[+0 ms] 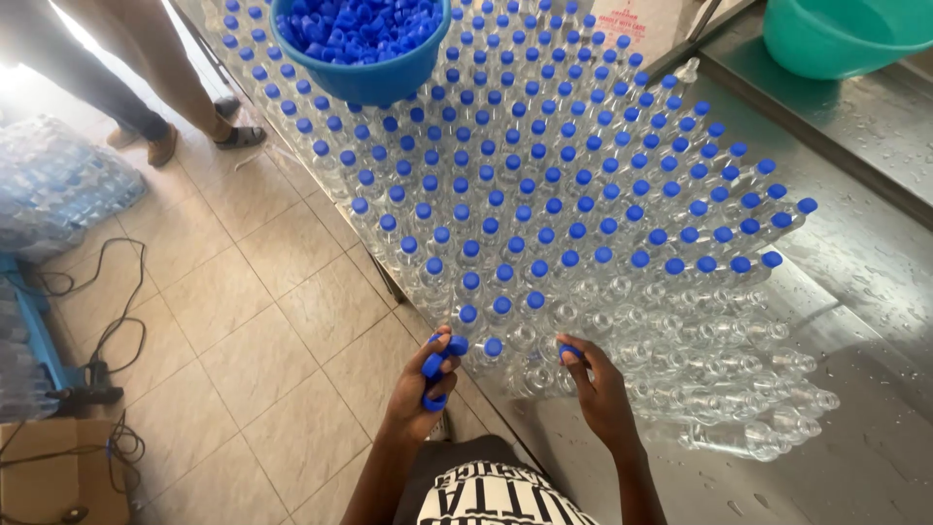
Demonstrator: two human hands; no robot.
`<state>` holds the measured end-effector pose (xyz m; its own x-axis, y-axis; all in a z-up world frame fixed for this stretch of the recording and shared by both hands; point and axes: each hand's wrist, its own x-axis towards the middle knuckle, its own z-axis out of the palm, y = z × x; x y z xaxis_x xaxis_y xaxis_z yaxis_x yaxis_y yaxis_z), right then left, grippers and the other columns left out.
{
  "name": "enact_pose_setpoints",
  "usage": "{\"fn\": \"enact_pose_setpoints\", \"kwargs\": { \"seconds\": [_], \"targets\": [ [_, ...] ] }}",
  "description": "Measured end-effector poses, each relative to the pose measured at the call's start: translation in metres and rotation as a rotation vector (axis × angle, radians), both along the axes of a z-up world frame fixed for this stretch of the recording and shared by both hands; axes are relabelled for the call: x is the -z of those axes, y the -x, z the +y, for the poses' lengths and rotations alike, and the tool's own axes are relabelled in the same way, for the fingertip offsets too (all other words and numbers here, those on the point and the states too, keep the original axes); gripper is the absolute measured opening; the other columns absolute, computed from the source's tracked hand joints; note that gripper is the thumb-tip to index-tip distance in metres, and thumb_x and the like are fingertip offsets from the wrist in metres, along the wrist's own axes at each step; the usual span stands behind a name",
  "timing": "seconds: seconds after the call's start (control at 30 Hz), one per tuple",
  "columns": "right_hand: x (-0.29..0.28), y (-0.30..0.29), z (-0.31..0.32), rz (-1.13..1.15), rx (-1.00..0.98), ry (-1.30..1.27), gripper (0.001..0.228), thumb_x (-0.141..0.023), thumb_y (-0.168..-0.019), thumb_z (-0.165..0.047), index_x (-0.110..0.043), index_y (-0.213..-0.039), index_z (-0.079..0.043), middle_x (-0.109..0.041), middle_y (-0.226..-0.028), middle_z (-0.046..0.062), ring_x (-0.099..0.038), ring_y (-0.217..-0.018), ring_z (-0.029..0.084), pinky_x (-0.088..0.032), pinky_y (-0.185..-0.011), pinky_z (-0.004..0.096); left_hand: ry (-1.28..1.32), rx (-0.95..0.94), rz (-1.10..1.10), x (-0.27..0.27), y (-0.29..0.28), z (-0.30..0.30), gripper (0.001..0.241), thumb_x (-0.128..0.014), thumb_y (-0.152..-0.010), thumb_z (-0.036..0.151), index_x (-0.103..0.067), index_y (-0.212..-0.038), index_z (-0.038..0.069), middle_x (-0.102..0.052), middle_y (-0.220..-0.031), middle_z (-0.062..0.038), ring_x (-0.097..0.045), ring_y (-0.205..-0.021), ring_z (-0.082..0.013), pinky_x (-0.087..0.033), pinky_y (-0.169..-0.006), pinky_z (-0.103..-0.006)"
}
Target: Capping plastic water bottles by hand from a bowl of caps
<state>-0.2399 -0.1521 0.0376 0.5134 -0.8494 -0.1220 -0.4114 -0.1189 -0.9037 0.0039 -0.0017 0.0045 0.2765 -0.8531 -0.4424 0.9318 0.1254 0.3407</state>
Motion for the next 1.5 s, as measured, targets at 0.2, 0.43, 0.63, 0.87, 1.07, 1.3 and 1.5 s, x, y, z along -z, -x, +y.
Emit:
{"fn": "enact_pose_setpoints", "kwargs": {
  "seconds": [0.2,0.43,0.63,0.87,1.07,1.3,1.5],
  "targets": [
    [0.01,0.002,0.004,-0.02,-0.013,0.082,0.041,-0.052,-0.11,-0.033,-0.072,-0.142,-0.017,-0.074,-0.13,0.003,-0.073,-0.109,0.018,-0.055,-0.097,0.034,-0.026,0.01,0.004,-0.007,-0.005,0.0,0.023,-0.071,-0.101,0.017,-0.061,-0.122,0.015,-0.05,-0.077,-0.002,-0.042,-0.057,-0.0033,-0.025,-0.038,-0.0172],
    [0.013,0.0,0.005,-0.004,0.0,0.107,0.04,-0.055,-0.109,-0.035,-0.073,-0.142,-0.021,-0.068,-0.124,0.003,-0.067,-0.105,0.016,-0.052,-0.093,0.031,-0.002,-0.001,0.01,0.007,-0.008,-0.004,0.02,-0.07,-0.102,0.013,-0.062,-0.12,0.015,-0.053,-0.082,-0.002,-0.046,-0.059,-0.0032,-0.023,-0.037,-0.0176],
    [0.037,0.006,-0.006,0.073,-0.076,0.208,0.038,-0.072,-0.098,-0.035,-0.082,-0.133,-0.024,-0.083,-0.114,-0.002,-0.075,-0.1,0.015,-0.056,-0.088,0.032,0.008,-0.044,0.064,0.04,-0.008,-0.01,0.021,-0.07,-0.101,0.009,-0.064,-0.121,0.012,-0.058,-0.089,-0.008,-0.051,-0.061,-0.0061,-0.024,-0.035,-0.0177],
    [0.044,-0.016,-0.011,0.191,-0.056,0.089,0.061,-0.069,-0.096,-0.043,-0.065,-0.153,-0.022,-0.068,-0.157,0.003,-0.065,-0.141,0.024,-0.05,-0.118,0.04,0.0,-0.038,0.008,0.024,-0.011,-0.004,0.026,-0.072,-0.101,0.013,-0.063,-0.125,0.011,-0.059,-0.088,-0.004,-0.052,-0.06,-0.0038,-0.03,-0.038,-0.0161],
    [0.08,-0.025,-0.03,0.139,-0.282,0.746,0.05,-0.068,-0.1,-0.043,-0.072,-0.139,-0.012,-0.078,-0.129,0.008,-0.071,-0.118,0.03,-0.05,-0.105,0.045,-0.037,-0.059,0.005,0.054,-0.009,-0.001,0.025,-0.075,-0.098,0.014,-0.064,-0.121,0.013,-0.061,-0.087,-0.004,-0.055,-0.06,-0.0033,-0.027,-0.037,-0.0148],
    [0.048,-0.027,-0.042,0.13,-0.29,0.72,0.05,-0.066,-0.107,-0.036,-0.069,-0.143,-0.003,-0.071,-0.115,0.016,-0.066,-0.108,0.037,-0.046,-0.106,0.05,-0.142,-0.102,-0.013,0.053,-0.007,0.002,0.022,-0.075,-0.099,0.021,-0.066,-0.118,0.015,-0.062,-0.09,-0.001,-0.058,-0.067,-0.0036,-0.035,-0.041,-0.01],
    [0.06,-0.022,-0.045,0.132,-0.289,0.745,0.051,-0.076,-0.108,-0.034,-0.07,-0.146,0.001,-0.067,-0.109,0.016,-0.066,-0.107,0.037,-0.048,-0.106,0.051,-0.192,0.009,-0.084,0.054,-0.009,0.007,0.022,-0.072,-0.104,0.024,-0.063,-0.122,0.018,-0.05,-0.074,-0.002,-0.044,-0.055,-0.0051,-0.027,-0.035,-0.0111]
  ]
}}
